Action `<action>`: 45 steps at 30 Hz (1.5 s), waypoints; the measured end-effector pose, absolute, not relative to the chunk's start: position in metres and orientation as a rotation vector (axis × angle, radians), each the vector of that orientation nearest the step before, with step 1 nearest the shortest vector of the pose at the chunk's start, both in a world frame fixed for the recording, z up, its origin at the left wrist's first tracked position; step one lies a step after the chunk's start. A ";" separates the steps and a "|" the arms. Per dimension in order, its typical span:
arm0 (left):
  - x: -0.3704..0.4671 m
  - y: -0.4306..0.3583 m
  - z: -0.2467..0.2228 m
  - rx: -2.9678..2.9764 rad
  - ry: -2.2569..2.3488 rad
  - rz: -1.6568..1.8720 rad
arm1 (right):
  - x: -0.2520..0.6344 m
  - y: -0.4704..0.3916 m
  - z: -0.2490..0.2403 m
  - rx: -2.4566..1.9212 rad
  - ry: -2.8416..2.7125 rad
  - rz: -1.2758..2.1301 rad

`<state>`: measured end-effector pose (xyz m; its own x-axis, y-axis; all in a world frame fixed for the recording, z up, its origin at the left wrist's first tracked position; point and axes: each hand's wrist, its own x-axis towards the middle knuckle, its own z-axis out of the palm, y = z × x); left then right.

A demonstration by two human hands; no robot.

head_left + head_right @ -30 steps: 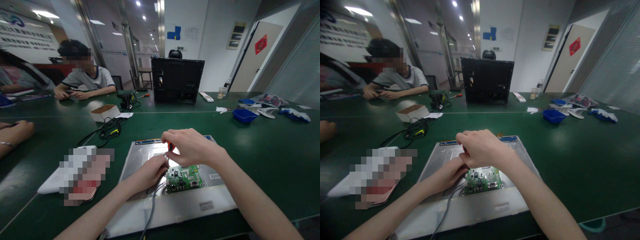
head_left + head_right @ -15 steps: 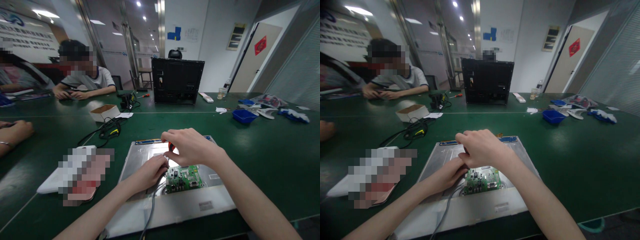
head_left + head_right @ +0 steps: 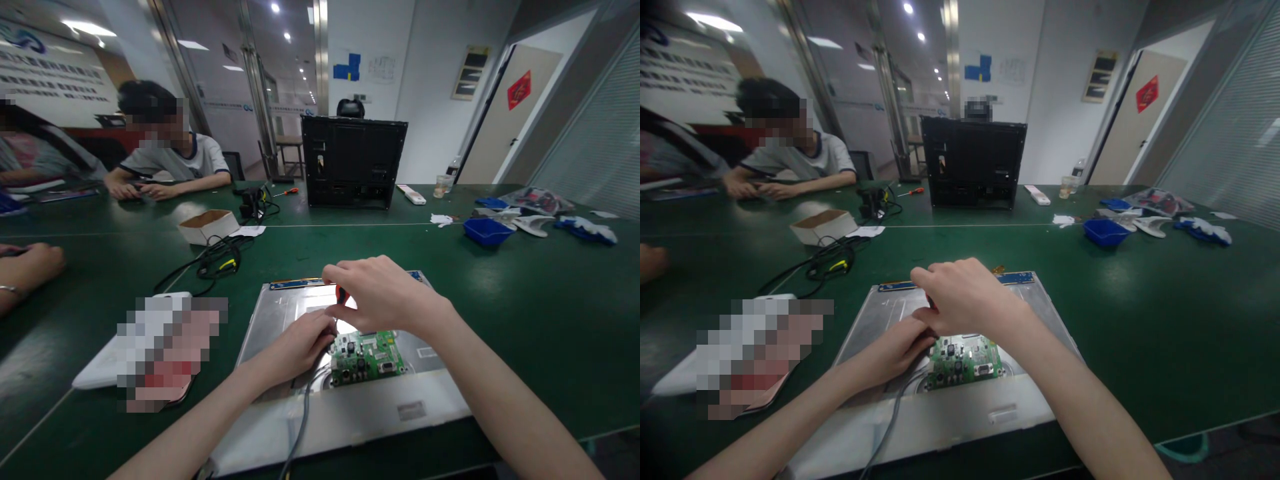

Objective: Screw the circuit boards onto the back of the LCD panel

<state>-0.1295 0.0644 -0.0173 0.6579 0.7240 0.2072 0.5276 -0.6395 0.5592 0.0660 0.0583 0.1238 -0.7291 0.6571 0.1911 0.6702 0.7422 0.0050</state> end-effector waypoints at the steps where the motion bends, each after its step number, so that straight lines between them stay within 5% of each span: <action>1: -0.130 0.065 -0.019 2.416 0.966 0.583 | 0.067 0.057 0.124 -1.037 -2.762 -0.103; 45: -0.130 0.060 -0.007 2.420 0.980 0.530 | 0.062 0.060 0.123 -1.064 -2.765 -0.047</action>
<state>-0.1303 0.0600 -0.0066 0.6695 0.7226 0.1721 0.5396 -0.6323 0.5559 0.0624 0.0598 0.1229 -0.7284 0.6619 0.1773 0.6675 0.7438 -0.0345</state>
